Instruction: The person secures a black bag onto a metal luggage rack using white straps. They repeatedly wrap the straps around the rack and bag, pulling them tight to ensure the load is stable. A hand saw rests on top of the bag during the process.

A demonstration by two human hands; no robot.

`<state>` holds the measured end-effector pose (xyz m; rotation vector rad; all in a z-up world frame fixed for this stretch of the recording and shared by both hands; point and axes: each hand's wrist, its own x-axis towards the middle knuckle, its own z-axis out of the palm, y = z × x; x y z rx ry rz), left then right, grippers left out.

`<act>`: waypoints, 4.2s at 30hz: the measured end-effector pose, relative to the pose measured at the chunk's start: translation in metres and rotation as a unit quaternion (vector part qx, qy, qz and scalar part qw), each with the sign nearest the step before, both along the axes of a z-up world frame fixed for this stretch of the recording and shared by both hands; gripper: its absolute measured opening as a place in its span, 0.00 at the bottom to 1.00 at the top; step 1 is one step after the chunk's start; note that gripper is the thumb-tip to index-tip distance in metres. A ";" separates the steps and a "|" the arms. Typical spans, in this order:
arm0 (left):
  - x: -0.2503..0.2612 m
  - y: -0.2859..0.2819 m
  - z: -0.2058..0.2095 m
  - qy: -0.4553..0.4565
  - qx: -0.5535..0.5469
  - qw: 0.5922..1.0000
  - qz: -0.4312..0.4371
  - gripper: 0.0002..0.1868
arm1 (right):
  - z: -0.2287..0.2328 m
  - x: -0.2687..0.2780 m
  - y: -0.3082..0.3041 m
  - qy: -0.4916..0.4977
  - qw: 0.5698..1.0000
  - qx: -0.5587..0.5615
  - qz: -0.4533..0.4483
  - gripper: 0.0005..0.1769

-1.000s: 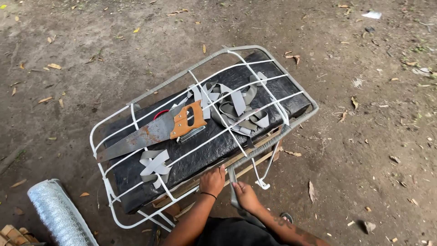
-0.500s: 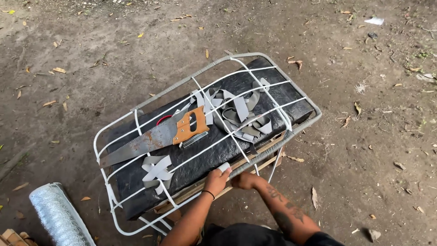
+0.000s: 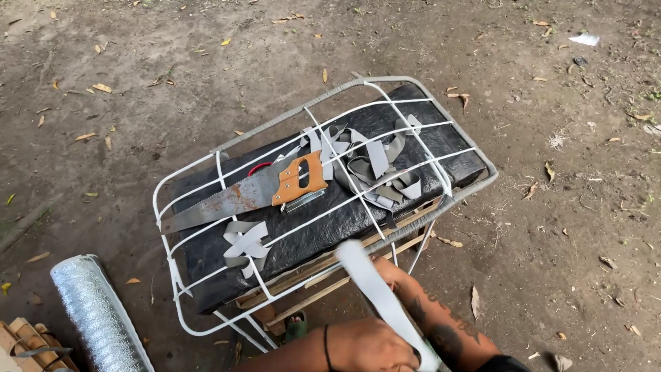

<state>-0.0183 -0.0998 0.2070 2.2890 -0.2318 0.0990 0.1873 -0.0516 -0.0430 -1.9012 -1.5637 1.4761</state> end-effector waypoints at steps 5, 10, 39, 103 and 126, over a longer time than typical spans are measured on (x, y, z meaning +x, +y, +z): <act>-0.012 0.068 -0.074 -0.108 0.015 0.952 0.287 0.19 | 0.101 -0.020 -0.013 0.230 0.970 0.023 -0.081 0.21; -0.005 0.111 -0.204 0.116 0.138 0.824 0.537 0.37 | 0.072 -0.035 -0.026 0.049 0.990 0.068 -0.110 0.28; -0.005 0.101 -0.143 0.092 -0.428 0.693 0.573 0.23 | 0.065 -0.041 -0.011 0.489 0.845 -0.160 -0.147 0.60; -0.048 -0.019 0.000 -0.086 -0.150 0.968 0.184 0.09 | 0.109 -0.058 -0.020 0.234 0.964 -0.024 -0.122 0.26; -0.033 0.084 -0.197 -0.171 0.095 0.858 0.475 0.13 | -0.015 -0.071 -0.031 0.118 0.977 0.099 -0.145 0.27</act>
